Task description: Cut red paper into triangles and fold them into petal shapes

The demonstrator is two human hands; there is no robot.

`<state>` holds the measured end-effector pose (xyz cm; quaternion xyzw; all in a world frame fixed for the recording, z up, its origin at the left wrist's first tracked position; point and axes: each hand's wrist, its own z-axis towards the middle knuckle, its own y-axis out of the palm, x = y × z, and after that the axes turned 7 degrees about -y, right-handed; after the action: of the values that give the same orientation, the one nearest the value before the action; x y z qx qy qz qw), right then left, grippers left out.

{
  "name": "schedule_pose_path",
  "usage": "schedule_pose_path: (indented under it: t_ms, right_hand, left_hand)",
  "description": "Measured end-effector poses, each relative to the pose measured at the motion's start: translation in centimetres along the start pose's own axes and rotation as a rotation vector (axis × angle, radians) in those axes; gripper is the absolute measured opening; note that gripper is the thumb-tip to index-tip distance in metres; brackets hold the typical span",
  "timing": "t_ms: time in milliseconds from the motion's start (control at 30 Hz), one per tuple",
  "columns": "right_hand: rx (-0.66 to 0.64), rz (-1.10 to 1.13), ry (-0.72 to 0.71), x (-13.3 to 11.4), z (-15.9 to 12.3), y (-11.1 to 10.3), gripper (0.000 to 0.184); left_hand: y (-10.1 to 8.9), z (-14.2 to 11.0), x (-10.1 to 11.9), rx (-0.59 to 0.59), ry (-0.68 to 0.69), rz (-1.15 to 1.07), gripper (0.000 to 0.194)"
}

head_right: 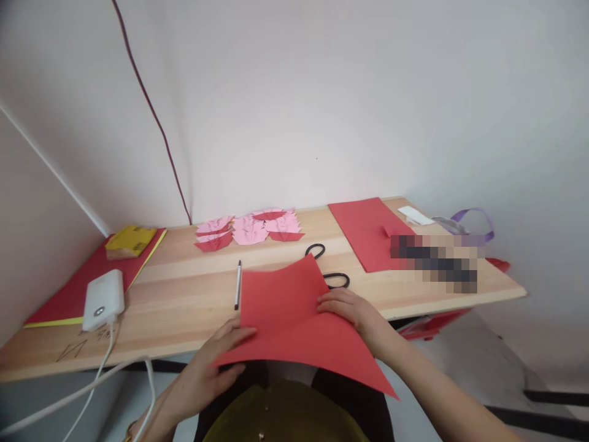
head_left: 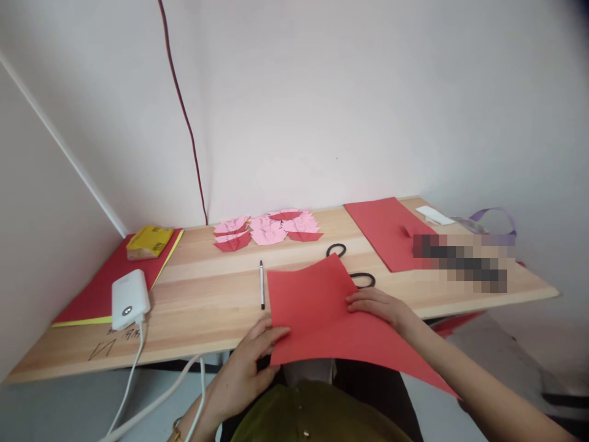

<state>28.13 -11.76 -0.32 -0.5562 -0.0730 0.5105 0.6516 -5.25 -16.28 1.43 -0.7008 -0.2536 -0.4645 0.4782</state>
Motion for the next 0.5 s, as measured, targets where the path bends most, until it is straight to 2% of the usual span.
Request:
schedule_pose_path:
  t_ms: [33, 100, 133, 200, 267, 367, 433, 500]
  right_hand:
    - [0.008, -0.009, 0.002, 0.1, -0.1, 0.1, 0.029]
    - [0.007, -0.049, 0.001, 0.5, 0.0, 0.3, 0.033]
    - [0.020, -0.080, 0.007, 0.9, 0.2, 0.2, 0.035]
    - [0.086, -0.142, 0.038, 1.9, 1.0, -0.2, 0.039]
    - [0.161, -0.220, 0.128, 3.3, 2.0, -0.8, 0.041]
    - [0.065, -0.275, 0.152, 4.9, 3.4, -1.5, 0.034]
    - [-0.018, -0.264, 0.130, 5.4, 4.0, -1.5, 0.024]
    - [-0.055, -0.265, 0.130, 5.6, 4.3, -1.4, 0.022]
  left_hand:
    - [0.1, 0.0, -0.2, 0.026, 0.029, 0.000, 0.048]
    - [0.3, 0.3, -0.7, 0.141, 0.073, -0.033, 0.024]
    - [0.4, 0.4, -0.9, 0.213, 0.084, -0.048, 0.018]
    - [0.5, 0.6, -1.5, 0.320, 0.094, -0.065, 0.015]
    - [0.5, 0.7, -1.9, 0.374, 0.110, -0.073, 0.014]
    - [0.7, 0.5, -2.3, 0.408, 0.106, -0.057, 0.014]
    - [0.7, 0.4, -2.4, 0.437, 0.078, -0.037, 0.014]
    - [0.6, 0.3, -2.5, 0.474, 0.046, -0.029, 0.014]
